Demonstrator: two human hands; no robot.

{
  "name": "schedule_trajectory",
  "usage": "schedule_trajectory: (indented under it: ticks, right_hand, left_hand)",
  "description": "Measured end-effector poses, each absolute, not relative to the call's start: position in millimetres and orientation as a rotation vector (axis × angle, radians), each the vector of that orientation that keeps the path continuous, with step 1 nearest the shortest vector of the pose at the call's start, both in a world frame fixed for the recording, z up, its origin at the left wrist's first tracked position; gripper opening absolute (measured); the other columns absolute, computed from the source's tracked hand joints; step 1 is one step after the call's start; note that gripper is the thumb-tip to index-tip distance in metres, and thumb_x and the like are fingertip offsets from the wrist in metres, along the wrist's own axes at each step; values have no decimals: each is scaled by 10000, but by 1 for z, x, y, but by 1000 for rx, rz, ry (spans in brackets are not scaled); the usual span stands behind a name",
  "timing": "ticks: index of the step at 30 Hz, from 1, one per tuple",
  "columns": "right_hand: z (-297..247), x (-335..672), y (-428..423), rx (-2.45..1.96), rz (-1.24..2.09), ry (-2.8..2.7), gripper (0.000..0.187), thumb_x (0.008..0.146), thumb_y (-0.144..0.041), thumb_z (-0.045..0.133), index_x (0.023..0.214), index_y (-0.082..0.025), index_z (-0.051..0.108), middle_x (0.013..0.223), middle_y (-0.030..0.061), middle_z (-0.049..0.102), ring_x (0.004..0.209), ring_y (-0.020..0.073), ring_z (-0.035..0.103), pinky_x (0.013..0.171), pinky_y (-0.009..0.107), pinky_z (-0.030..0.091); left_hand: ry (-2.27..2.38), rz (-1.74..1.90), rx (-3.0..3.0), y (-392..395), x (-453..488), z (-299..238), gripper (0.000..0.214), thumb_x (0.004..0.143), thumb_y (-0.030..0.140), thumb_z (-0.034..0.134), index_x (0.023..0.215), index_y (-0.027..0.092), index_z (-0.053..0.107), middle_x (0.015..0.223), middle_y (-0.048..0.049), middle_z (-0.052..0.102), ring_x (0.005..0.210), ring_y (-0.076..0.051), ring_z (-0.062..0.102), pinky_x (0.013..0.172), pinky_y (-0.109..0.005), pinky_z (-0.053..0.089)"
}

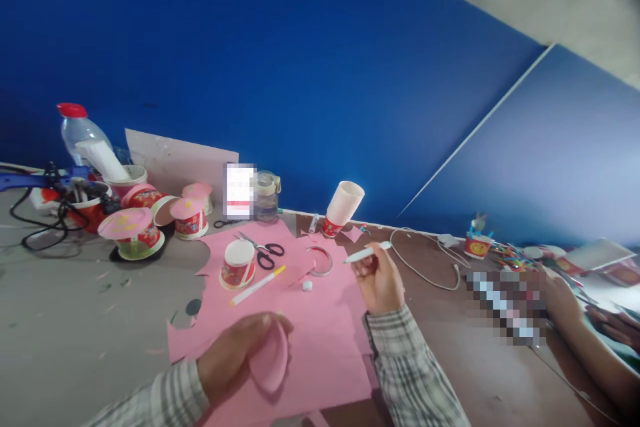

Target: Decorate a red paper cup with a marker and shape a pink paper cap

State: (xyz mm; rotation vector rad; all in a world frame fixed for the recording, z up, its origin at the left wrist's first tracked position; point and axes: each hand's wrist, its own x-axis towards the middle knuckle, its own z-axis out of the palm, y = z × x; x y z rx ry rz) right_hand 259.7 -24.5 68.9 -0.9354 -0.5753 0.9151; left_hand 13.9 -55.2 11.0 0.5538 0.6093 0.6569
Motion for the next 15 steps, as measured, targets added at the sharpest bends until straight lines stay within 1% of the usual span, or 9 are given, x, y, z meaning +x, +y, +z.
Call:
schedule_trajectory:
  ticks: [1, 2, 4, 6, 9, 11, 13, 15]
  right_hand:
    - [67, 257, -26, -920, 951, -572, 186, 703, -388, 587, 636, -225, 526, 418, -97, 386, 312, 77, 342, 365, 203, 294]
    - [64, 251, -28, -911, 998, -574, 187, 693, -395, 602, 680, -212, 567, 417, -84, 415, 317, 89, 366, 368, 215, 309]
    - [57, 233, -30, -895, 1090, -584, 237, 655, -406, 641, 722, -181, 614, 423, -51, 482, 329, 107, 402, 377, 238, 338]
    - [52, 216, -33, -870, 1144, -594, 273, 626, -422, 670, 746, -180, 631, 459, -19, 547, 359, 125, 443, 403, 259, 374]
    - [51, 199, -42, -824, 1152, -610, 240, 620, -416, 699, 739, -223, 620, 522, -21, 572, 431, 142, 494, 466, 275, 418]
    - [52, 191, -53, -800, 1074, -676, 190, 662, -400, 686, 754, -248, 618, 551, -21, 576, 462, 157, 511, 491, 289, 434]
    - [53, 183, -65, -815, 933, -817, 198, 735, -403, 622, 885, -274, 618, 580, -6, 601, 477, 184, 530, 496, 317, 446]
    - [52, 175, -75, -867, 781, -987, 217, 802, -380, 546, 985, -278, 603, 602, 7, 618, 483, 202, 548, 527, 354, 465]
  left_hand:
    - [655, 706, 526, -50, 16, 7, 250, 602, 327, 625, 733, 128, 702, 604, -160, 700, 594, -350, 627, 557, -470, 504]
    - [683, 753, 481, -45, 18, 4, 299, 595, 342, 621, 778, 117, 692, 639, -165, 704, 648, -365, 628, 578, -478, 509]
    - [762, 850, 418, -37, 20, 0, 371, 558, 348, 638, 821, 89, 677, 714, -184, 707, 725, -380, 622, 629, -477, 515]
    - [805, 908, 362, -33, 21, -1, 367, 547, 330, 639, 809, 75, 671, 737, -187, 705, 747, -379, 623, 657, -472, 522]
    - [758, 908, 306, -33, 22, 4, 290, 594, 295, 602, 777, 80, 669, 680, -173, 705, 699, -365, 639, 630, -470, 539]
    - [729, 903, 282, -34, 22, 8, 258, 622, 269, 586, 776, 82, 674, 665, -165, 712, 662, -338, 647, 589, -433, 553]
    - [748, 909, 254, -34, 20, 11, 250, 637, 258, 581, 786, 84, 680, 669, -154, 719, 625, -304, 650, 529, -378, 558]
    - [779, 900, 227, -34, 18, 11, 266, 642, 270, 582, 809, 89, 682, 670, -142, 724, 590, -282, 648, 472, -346, 551]
